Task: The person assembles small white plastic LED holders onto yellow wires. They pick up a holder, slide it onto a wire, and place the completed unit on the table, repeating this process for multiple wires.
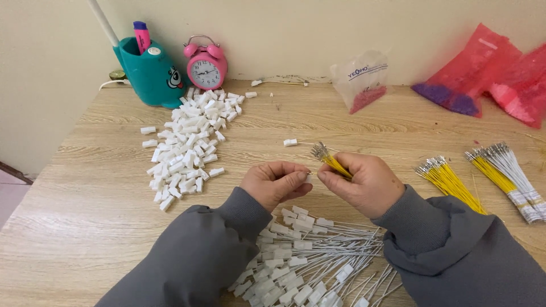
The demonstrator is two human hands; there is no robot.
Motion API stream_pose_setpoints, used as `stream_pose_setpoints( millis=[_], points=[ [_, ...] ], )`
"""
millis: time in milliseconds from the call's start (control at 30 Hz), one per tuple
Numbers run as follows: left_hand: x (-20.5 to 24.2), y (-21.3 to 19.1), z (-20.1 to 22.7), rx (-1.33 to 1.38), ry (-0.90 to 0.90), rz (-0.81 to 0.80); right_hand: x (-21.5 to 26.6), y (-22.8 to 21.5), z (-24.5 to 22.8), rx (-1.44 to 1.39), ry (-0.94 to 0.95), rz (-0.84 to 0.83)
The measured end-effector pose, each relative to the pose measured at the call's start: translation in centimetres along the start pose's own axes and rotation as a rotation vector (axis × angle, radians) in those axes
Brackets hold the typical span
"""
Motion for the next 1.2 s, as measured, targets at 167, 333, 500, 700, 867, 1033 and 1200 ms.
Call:
stream_pose_setpoints(
  millis=[167,333,500,700,867,1033,1200],
  points=[
    [0.0,-0.2,-0.2,0.043,-0.036,0.023,-0.2,0.0,1.3,0.021,-0.008,0.000],
    [0.5,-0.1,-0.1,0.121,-0.058,0.026,-0.1,-0.1,0.2,0.054,-0.032,0.051],
    [0.1,-0.4,-0.3,0.192,-0.060,0.002,-0.2,-0.6,0.9,0.101,-0.047,0.095],
    [0.2,-0.5,-0.1,0.255,-0.067,-0.028,0.0,-1.3,0.2,0.106,-0.024,0.113],
    [0.0,-0.9,-0.3,0.282,-0.080,-0.060,-0.1,-1.3,0.1,0.107,-0.012,0.118],
    [-0.3,-1.1,-0.6,0.278,-0.078,-0.074,-0.1,-1.2,0.4,0.101,0.000,0.116],
    [-0.3,-1.0,-0.5,0.298,-0.073,-0.072,-0.2,-1.4,0.2,0.120,0.018,0.117]
  ],
)
Point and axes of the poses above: each hand's wrist, its own x-axis away from the middle knuckle, its own y-axis out of the palm, z = x × y, the point moved 4 cm from there along -x, towards the middle knuckle, and after that the axes turned 8 degrees about x, right-handed, at the moved point
